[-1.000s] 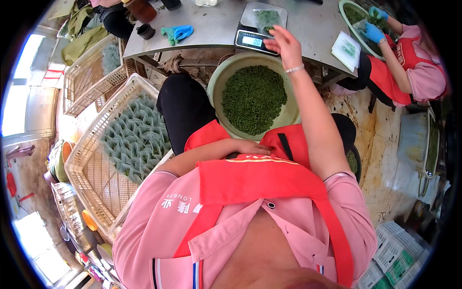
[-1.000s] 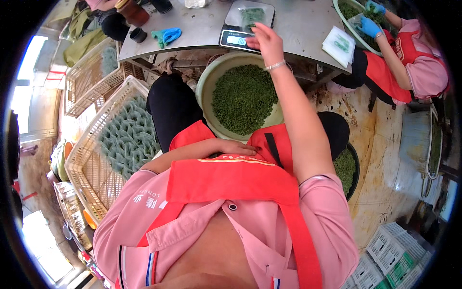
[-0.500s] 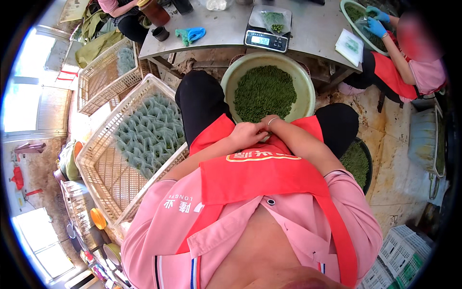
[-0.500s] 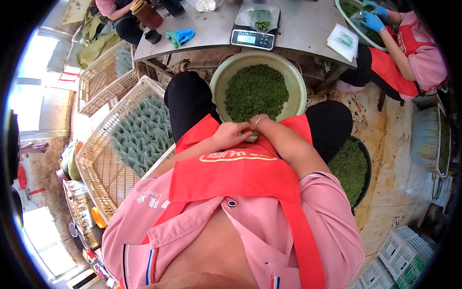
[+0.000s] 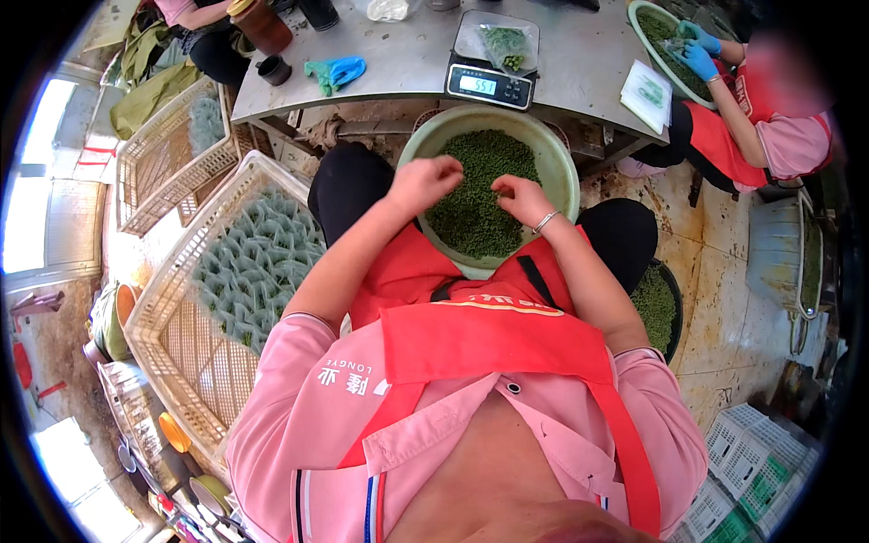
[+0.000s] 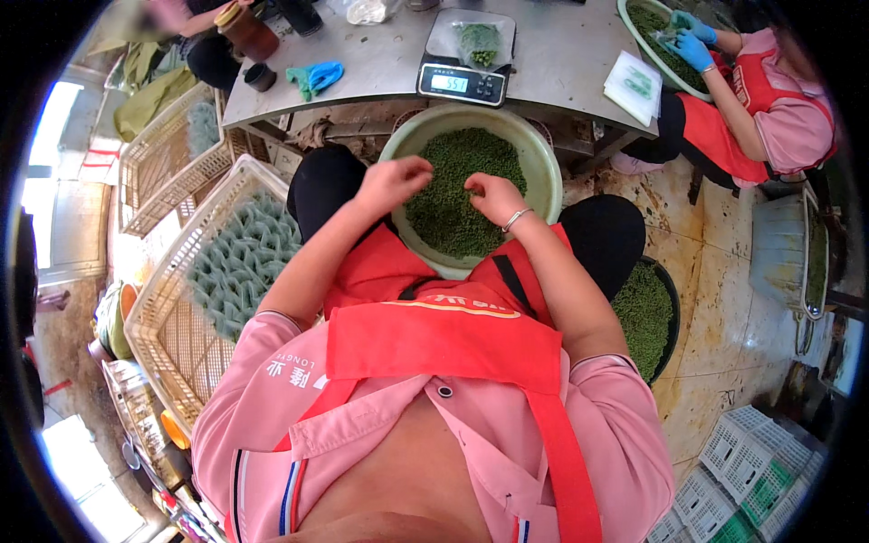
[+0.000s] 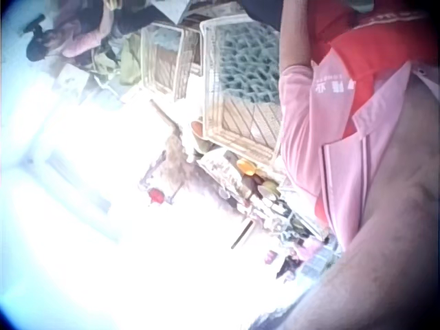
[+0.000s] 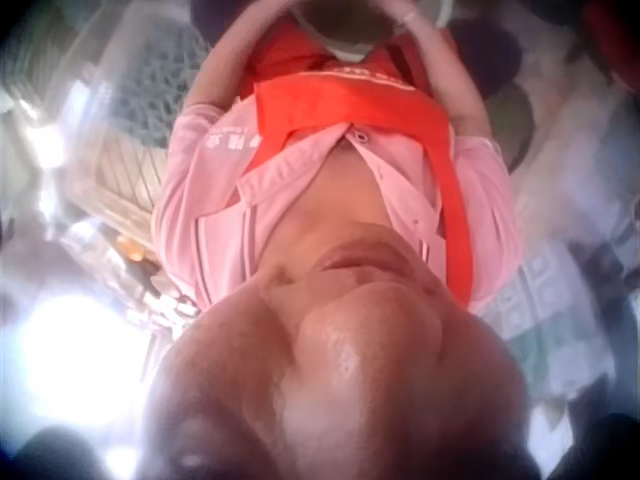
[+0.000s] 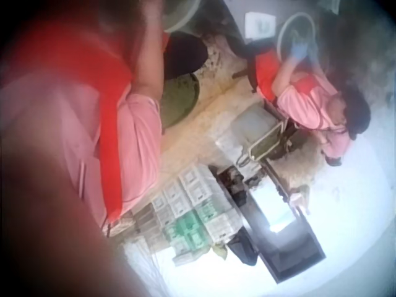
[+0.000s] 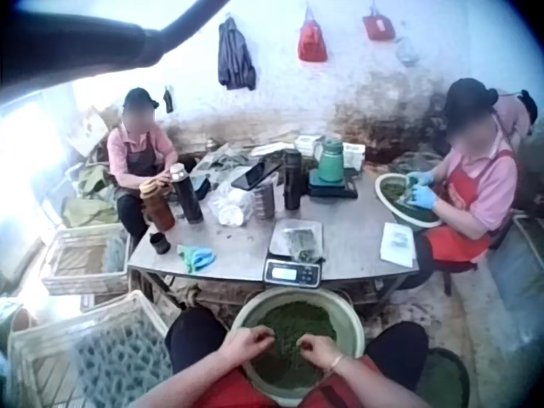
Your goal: The person scoops green tea leaves from a bowl into small plastic bags, weighs each bag on a digital scale, and places the filled bags into a plastic crate. The process is repeated continuously.
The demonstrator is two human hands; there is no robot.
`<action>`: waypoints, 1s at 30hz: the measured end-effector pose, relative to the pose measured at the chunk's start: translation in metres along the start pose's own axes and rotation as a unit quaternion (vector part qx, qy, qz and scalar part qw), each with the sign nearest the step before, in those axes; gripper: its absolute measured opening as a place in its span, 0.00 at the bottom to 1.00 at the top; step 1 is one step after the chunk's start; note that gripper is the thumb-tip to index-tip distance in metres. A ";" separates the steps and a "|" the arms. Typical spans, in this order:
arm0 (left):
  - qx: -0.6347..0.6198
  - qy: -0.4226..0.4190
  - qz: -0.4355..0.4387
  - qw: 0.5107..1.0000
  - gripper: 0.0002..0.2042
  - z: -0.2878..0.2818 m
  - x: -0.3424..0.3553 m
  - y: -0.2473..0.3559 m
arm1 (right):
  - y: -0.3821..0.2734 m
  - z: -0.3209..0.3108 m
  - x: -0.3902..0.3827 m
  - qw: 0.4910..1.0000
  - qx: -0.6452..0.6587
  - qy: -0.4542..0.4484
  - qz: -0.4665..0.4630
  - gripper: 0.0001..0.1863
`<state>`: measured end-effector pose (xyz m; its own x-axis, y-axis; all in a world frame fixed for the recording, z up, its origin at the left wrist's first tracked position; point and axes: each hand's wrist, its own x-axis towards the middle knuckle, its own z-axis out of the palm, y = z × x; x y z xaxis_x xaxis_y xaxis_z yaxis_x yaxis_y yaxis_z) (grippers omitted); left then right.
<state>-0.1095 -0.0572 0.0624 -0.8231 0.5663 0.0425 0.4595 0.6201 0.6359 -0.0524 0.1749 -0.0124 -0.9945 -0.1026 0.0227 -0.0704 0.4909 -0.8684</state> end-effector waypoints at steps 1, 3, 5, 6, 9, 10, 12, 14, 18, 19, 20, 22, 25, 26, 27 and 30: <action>0.032 0.007 -0.026 0.999 0.11 -0.008 0.010 -0.010 | -0.012 -0.007 0.009 0.983 -0.114 0.078 -0.119 0.11; 0.007 0.056 -0.079 0.995 0.11 -0.010 0.029 -0.042 | -0.045 -0.024 0.032 0.960 -0.165 0.174 -0.145 0.15; -0.083 0.100 -0.150 0.980 0.11 -0.002 0.039 -0.067 | -0.090 -0.047 0.064 0.974 -0.136 0.180 -0.007 0.19; -0.064 0.103 -0.130 0.984 0.11 0.001 0.041 -0.065 | -0.099 -0.057 0.082 0.970 -0.167 0.170 0.042 0.20; 0.035 0.109 -0.068 0.991 0.11 0.003 0.037 -0.037 | -0.088 -0.072 0.131 0.933 -0.301 0.141 0.138 0.20; 0.048 0.109 -0.061 0.991 0.08 0.002 0.034 -0.033 | -0.082 -0.072 0.135 0.939 -0.285 0.156 0.110 0.19; 0.032 0.122 -0.048 0.991 0.08 -0.001 0.034 -0.031 | -0.061 -0.072 0.137 0.948 -0.253 0.185 0.055 0.16; 0.021 0.097 -0.073 0.992 0.09 -0.004 0.035 -0.033 | -0.055 -0.062 0.118 0.973 -0.084 0.203 0.065 0.13; -0.048 0.095 -0.038 0.994 0.09 0.006 0.036 -0.033 | -0.063 -0.041 0.083 0.965 0.072 0.248 0.046 0.10; -0.041 0.088 -0.033 0.995 0.09 0.008 0.037 -0.032 | -0.066 -0.045 0.086 0.970 -0.005 0.243 0.025 0.13; -0.034 0.082 -0.029 0.996 0.09 0.011 0.038 -0.030 | -0.069 -0.049 0.095 0.968 -0.059 0.237 0.056 0.14; -0.013 0.074 -0.014 0.997 0.09 0.011 0.039 -0.027 | -0.076 -0.059 0.124 0.952 -0.161 0.233 0.117 0.17; 0.013 0.077 -0.010 0.997 0.09 0.011 0.037 -0.025 | -0.068 -0.062 0.145 0.925 -0.221 0.292 0.107 0.16; 0.019 0.072 -0.018 0.997 0.08 0.009 0.036 -0.024 | -0.065 -0.062 0.147 0.916 -0.233 0.311 0.101 0.15; 0.026 0.067 -0.028 0.997 0.08 0.007 0.036 -0.024 | -0.065 -0.060 0.146 0.931 -0.149 0.317 0.099 0.13; 0.022 0.061 -0.034 0.997 0.09 0.009 0.034 -0.026 | -0.069 -0.043 0.118 0.937 0.106 0.317 0.100 0.07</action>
<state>-0.1467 -0.0488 0.0401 -0.8861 0.4534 0.0958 0.4134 0.6799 0.6057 -0.1685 0.1666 0.0714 -0.8376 0.5404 0.0804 0.0724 0.2556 -0.9641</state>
